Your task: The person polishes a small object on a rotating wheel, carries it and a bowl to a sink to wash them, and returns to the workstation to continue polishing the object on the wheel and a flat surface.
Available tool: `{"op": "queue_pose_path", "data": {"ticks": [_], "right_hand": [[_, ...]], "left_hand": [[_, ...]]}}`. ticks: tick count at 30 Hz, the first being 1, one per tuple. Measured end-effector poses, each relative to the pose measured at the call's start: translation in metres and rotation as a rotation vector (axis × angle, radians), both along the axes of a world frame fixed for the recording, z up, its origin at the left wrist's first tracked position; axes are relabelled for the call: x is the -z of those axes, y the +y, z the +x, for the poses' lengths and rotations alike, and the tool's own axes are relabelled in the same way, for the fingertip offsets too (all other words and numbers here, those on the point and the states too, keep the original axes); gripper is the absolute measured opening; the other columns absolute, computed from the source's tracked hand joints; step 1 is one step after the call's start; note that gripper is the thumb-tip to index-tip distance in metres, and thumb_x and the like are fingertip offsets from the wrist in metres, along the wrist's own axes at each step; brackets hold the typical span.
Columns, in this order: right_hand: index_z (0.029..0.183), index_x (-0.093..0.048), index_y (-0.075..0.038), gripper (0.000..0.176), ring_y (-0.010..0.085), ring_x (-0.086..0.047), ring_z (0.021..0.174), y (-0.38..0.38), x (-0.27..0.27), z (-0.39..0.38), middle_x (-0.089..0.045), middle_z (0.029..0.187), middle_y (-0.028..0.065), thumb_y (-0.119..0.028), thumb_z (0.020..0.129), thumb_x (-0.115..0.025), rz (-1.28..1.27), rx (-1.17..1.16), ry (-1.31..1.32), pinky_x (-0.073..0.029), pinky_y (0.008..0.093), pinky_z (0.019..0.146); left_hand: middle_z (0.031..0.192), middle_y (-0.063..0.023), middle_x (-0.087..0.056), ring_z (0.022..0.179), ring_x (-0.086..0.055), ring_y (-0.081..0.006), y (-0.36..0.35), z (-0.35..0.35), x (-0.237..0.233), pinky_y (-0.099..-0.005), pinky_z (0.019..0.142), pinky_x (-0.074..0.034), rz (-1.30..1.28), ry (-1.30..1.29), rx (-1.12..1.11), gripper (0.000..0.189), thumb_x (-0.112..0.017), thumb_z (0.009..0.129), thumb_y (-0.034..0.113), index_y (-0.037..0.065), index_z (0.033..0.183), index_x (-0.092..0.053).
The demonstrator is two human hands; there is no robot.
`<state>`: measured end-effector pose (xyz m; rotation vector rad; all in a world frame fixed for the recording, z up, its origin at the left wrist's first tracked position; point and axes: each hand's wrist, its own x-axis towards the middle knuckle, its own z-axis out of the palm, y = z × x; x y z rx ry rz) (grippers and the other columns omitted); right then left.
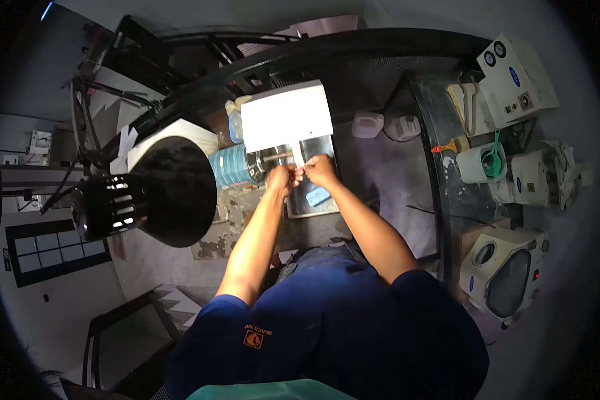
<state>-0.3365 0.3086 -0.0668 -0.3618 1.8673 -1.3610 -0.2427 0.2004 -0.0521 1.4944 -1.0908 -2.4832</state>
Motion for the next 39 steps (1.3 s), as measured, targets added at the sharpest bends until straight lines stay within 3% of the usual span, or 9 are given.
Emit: {"op": "queue_pose_path", "data": {"ticks": [1, 4, 6, 11, 13, 15, 22, 35, 39], "right_hand": [[0.069, -0.064, 0.002, 0.009, 0.0156, -0.060, 0.056, 0.001, 0.003, -0.002, -0.064, 0.063, 0.0110, -0.005, 0.074, -0.060, 0.020, -0.007, 0.084, -0.048, 0.0307, 0.053], [0.074, -0.061, 0.004, 0.008, 0.0098, -0.054, 0.048, 0.001, 0.008, -0.006, -0.060, 0.059, 0.0064, -0.001, 0.079, -0.058, 0.037, -0.021, 0.141, -0.043, 0.0240, 0.043], [0.070, -0.064, 0.003, 0.010, 0.0195, -0.062, 0.059, -0.001, 0.006, -0.008, -0.065, 0.066, 0.0141, -0.006, 0.073, -0.061, 0.070, -0.033, 0.161, -0.049, 0.0325, 0.057], [0.069, -0.064, 0.002, 0.010, 0.0174, -0.062, 0.060, 0.002, -0.020, -0.001, -0.065, 0.067, 0.0127, -0.006, 0.074, -0.061, 0.104, -0.078, 0.108, -0.048, 0.0302, 0.058], [0.076, -0.062, 0.005, 0.009, 0.0091, -0.055, 0.050, 0.005, -0.021, 0.003, -0.061, 0.061, 0.0068, -0.002, 0.080, -0.058, -0.042, -0.087, 0.185, -0.044, 0.0234, 0.045], [0.076, -0.062, 0.004, 0.010, 0.0087, -0.054, 0.050, 0.006, -0.018, 0.003, -0.061, 0.061, 0.0066, -0.002, 0.081, -0.058, -0.049, -0.077, 0.198, -0.044, 0.0233, 0.045], [0.075, -0.062, 0.004, 0.010, 0.0102, -0.057, 0.052, 0.002, -0.008, -0.006, -0.062, 0.063, 0.0075, -0.003, 0.080, -0.058, 0.073, -0.100, 0.200, -0.046, 0.0245, 0.046], [0.075, -0.061, 0.006, 0.007, 0.0132, -0.059, 0.055, -0.005, -0.014, -0.010, -0.063, 0.067, 0.0100, -0.001, 0.077, -0.059, 0.112, -0.075, 0.016, -0.047, 0.0259, 0.046], [0.077, -0.062, 0.005, 0.008, 0.0116, -0.058, 0.054, -0.002, -0.016, -0.007, -0.063, 0.066, 0.0086, -0.002, 0.080, -0.059, 0.091, -0.114, 0.060, -0.047, 0.0248, 0.046]], "left_hand": [[0.068, -0.0141, -0.062, 0.048, -0.056, -0.0180, 0.002, -0.002, 0.005, -0.0264, 0.040, -0.043, 0.015, 0.007, -0.001, 0.022, -0.036, 0.085, 0.005, -0.005, 0.083, -0.055], [0.068, -0.0151, -0.062, 0.048, -0.056, -0.0184, 0.008, -0.009, 0.001, -0.0263, 0.039, -0.043, 0.055, -0.014, -0.058, 0.025, -0.033, 0.083, 0.002, -0.007, 0.082, -0.056], [0.069, -0.0149, -0.062, 0.047, -0.056, -0.0181, 0.008, -0.009, 0.000, -0.0262, 0.039, -0.044, 0.034, -0.022, -0.081, 0.027, -0.032, 0.083, 0.002, -0.008, 0.084, -0.057], [0.069, -0.0152, -0.062, 0.048, -0.056, -0.0179, 0.010, 0.003, -0.008, -0.0262, 0.040, -0.045, 0.020, 0.032, -0.091, 0.025, -0.036, 0.087, 0.005, -0.007, 0.082, -0.057], [0.068, -0.0154, -0.062, 0.048, -0.056, -0.0178, 0.015, 0.008, -0.014, -0.0265, 0.042, -0.047, -0.092, 0.165, -0.106, 0.021, -0.043, 0.090, 0.007, -0.007, 0.082, -0.057], [0.068, -0.0151, -0.062, 0.049, -0.057, -0.0178, 0.019, 0.010, -0.015, -0.0271, 0.044, -0.048, -0.129, 0.195, -0.114, 0.021, -0.048, 0.090, 0.009, -0.006, 0.081, -0.057], [0.066, -0.0150, -0.061, 0.047, -0.056, -0.0191, 0.009, -0.006, 0.002, -0.0276, 0.040, -0.045, -0.068, 0.042, -0.046, 0.023, -0.039, 0.085, 0.004, -0.009, 0.081, -0.057], [0.063, -0.0125, -0.060, 0.045, -0.055, -0.0171, -0.009, -0.012, 0.023, -0.0248, 0.036, -0.039, 0.052, -0.061, 0.048, 0.022, -0.040, 0.085, 0.006, -0.006, 0.079, -0.058], [0.064, -0.0134, -0.061, 0.046, -0.055, -0.0179, -0.002, -0.004, 0.004, -0.0251, 0.037, -0.040, 0.041, -0.050, 0.022, 0.022, -0.041, 0.085, 0.006, -0.007, 0.079, -0.057]]}}
